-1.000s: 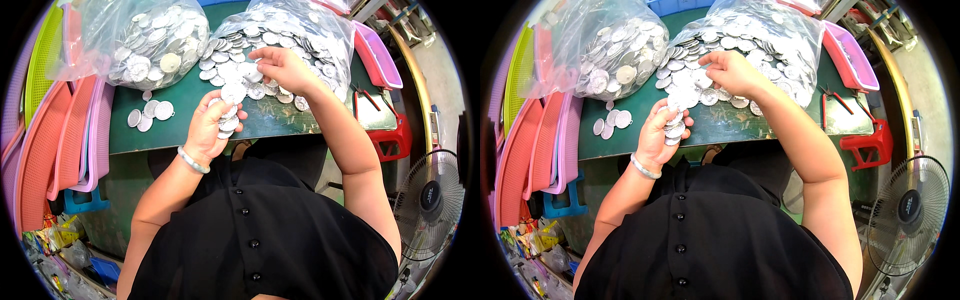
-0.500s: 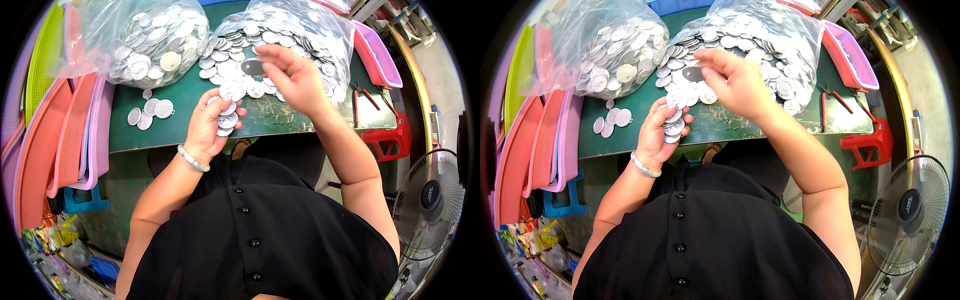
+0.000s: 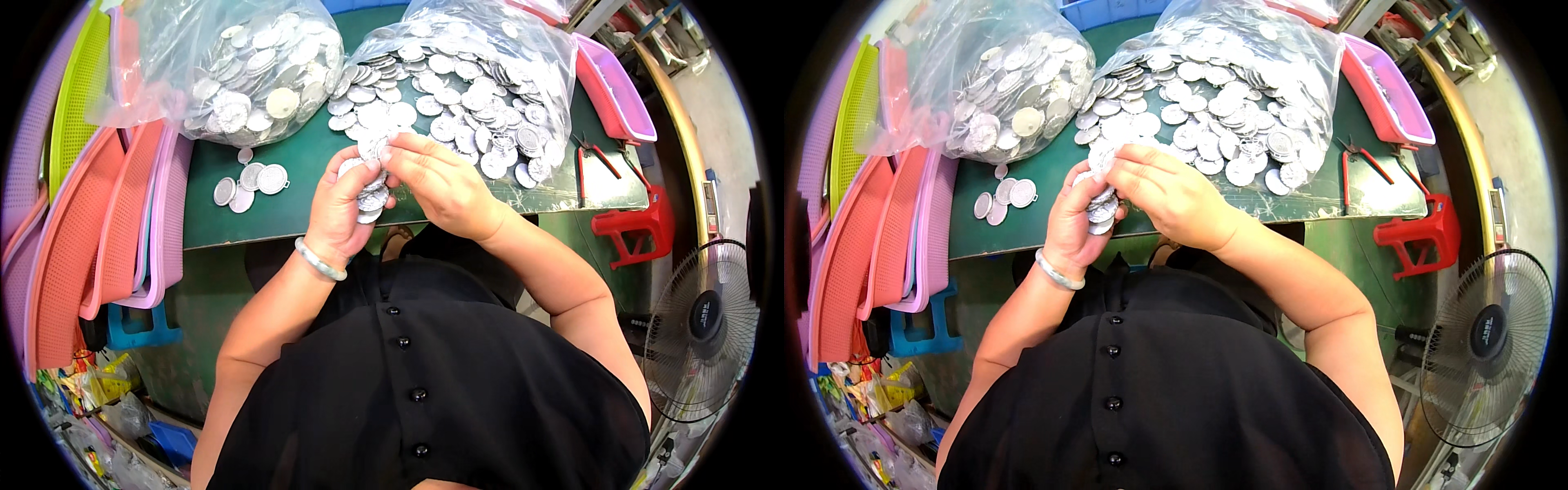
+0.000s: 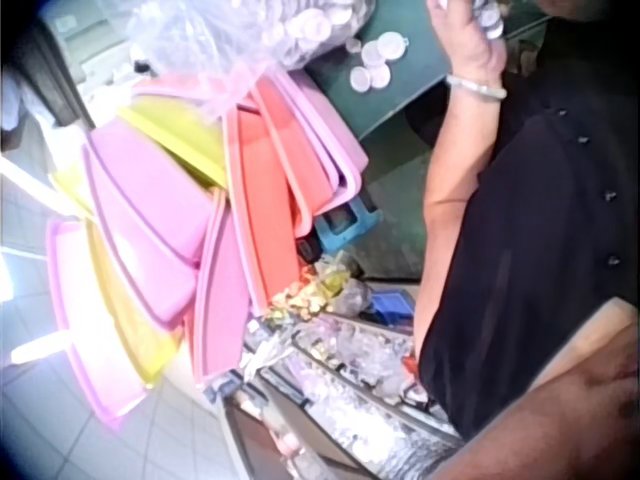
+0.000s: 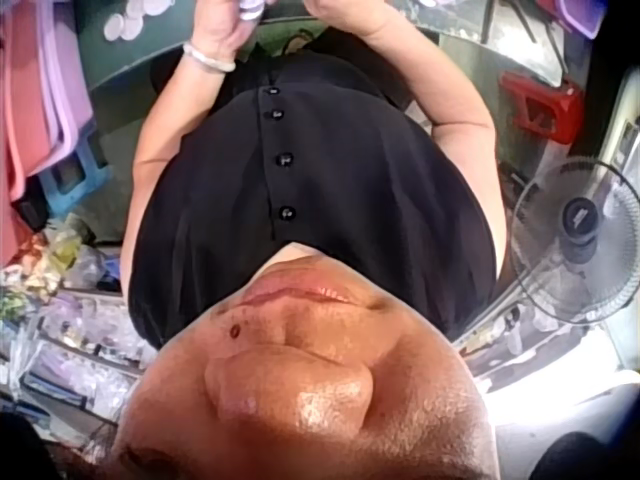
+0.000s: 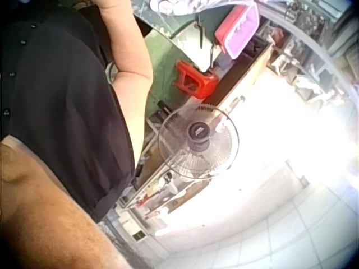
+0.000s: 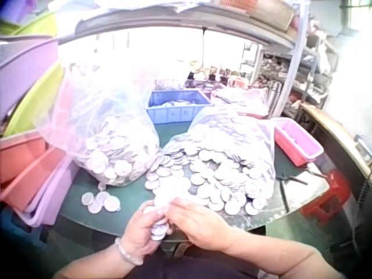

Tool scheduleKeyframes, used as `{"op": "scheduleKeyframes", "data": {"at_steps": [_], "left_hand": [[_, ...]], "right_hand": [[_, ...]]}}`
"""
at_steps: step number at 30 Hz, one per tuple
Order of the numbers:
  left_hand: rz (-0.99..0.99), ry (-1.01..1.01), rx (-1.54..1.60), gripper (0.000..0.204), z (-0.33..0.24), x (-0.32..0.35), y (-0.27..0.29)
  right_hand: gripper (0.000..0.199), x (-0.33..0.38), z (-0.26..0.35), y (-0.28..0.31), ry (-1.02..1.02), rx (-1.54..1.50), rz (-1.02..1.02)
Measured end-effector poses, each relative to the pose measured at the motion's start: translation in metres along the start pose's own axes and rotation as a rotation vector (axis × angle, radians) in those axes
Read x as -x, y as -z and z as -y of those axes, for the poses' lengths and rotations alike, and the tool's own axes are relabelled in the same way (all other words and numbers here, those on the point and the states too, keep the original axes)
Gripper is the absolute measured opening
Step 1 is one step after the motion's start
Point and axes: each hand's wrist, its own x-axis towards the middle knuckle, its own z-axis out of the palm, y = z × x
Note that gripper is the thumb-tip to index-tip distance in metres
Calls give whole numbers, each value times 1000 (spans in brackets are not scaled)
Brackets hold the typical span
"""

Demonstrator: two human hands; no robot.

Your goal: The person picks up small circular white badge components from a bag and trims excess material from their edges using a pair of red-handled nippers.

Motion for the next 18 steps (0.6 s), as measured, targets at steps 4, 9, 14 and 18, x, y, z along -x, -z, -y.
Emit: {"op": "scheduleKeyframes", "data": {"at_steps": [4,9,14,18], "left_hand": [[-27,-23,-17,25,4,1,-3],[-40,-32,-45,25,3,2,-4],[-35,-31,-53,26,4,2,-2],[-6,-30,-84,27,5,2,0]], "right_hand": [[41,6,6,-4,-397,-359,-214],[45,5,4,-16,-915,-1108,-263],[43,2,2,-12,-1023,-1220,-318],[42,4,1,-9,-1057,-1227,-322]]}}
